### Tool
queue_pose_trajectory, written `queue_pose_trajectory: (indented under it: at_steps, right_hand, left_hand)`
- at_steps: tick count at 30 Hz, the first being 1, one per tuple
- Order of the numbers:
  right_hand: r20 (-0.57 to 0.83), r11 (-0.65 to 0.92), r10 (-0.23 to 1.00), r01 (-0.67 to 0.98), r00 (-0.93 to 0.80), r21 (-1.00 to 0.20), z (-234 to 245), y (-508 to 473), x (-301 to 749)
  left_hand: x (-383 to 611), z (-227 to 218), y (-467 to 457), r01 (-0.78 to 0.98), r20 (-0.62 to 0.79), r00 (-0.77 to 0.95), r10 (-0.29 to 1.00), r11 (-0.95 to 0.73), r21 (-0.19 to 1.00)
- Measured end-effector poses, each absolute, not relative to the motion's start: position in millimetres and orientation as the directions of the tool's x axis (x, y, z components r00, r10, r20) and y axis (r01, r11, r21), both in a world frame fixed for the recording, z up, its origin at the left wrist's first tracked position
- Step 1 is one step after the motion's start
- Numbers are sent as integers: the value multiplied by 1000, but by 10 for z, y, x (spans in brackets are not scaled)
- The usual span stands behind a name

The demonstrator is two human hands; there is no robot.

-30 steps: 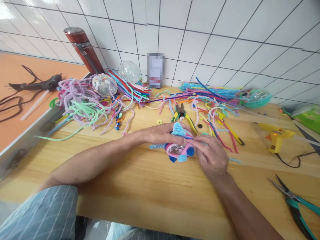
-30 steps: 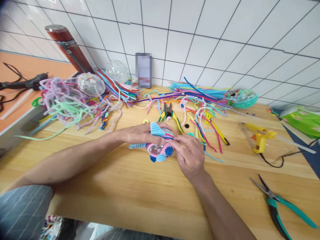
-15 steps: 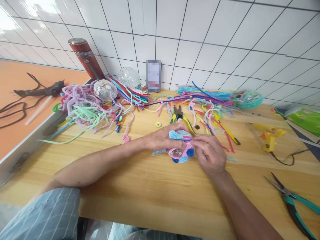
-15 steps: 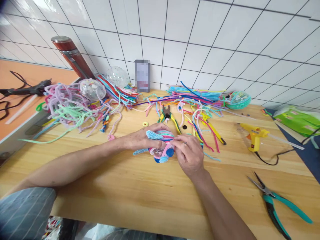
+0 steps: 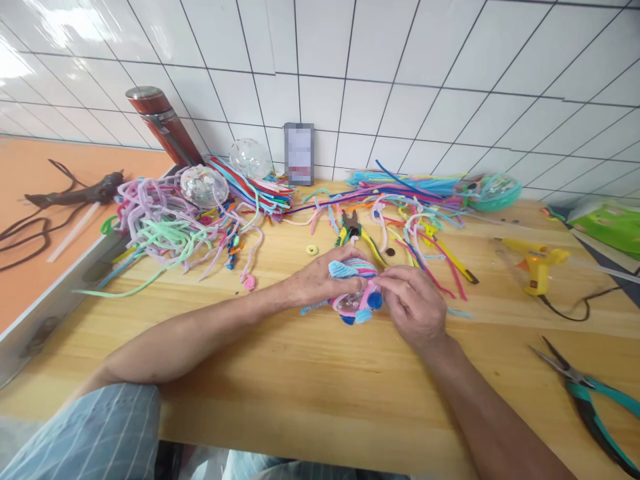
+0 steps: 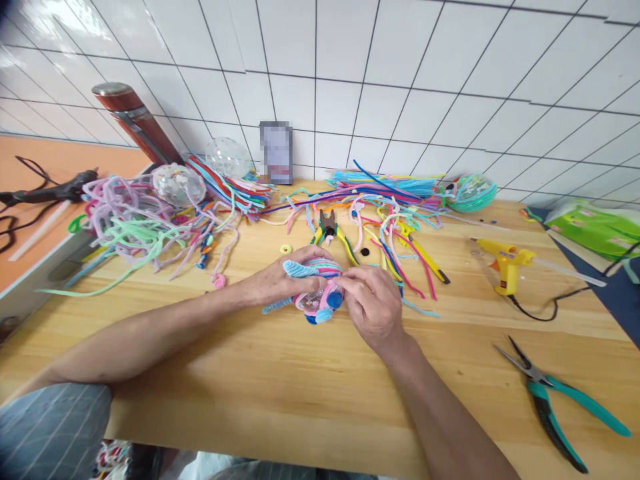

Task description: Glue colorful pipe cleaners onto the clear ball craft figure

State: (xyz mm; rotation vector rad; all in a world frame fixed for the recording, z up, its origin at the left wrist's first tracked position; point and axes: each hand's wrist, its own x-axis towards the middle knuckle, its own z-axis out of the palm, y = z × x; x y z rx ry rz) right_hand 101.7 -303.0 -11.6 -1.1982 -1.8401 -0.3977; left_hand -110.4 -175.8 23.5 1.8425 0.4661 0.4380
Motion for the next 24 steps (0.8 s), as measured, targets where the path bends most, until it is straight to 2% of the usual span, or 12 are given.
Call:
queue_pose_trajectory:
  at_steps: [9,17,20,24]
  right_hand:
    - [813,394,575,901,-87,-182,-75,-3040,1046]
    - [825,393,553,909,-116,-136,91,-3073,981]
    - [820,391,555,914,-139,-110,159,-3110,946]
    - [810,424,551,903,-201,-65,218,-3172,932]
  left_hand:
    - [-1109,213,-1739,132,34,843,537,-267,955]
    - [-1083,258,-1776,138,18,829,559,-235,962]
    - [-1093,257,-1812,133,35,831,555,-259,957]
    - [-1101,234,-1859,128,114,823,557,-376,918]
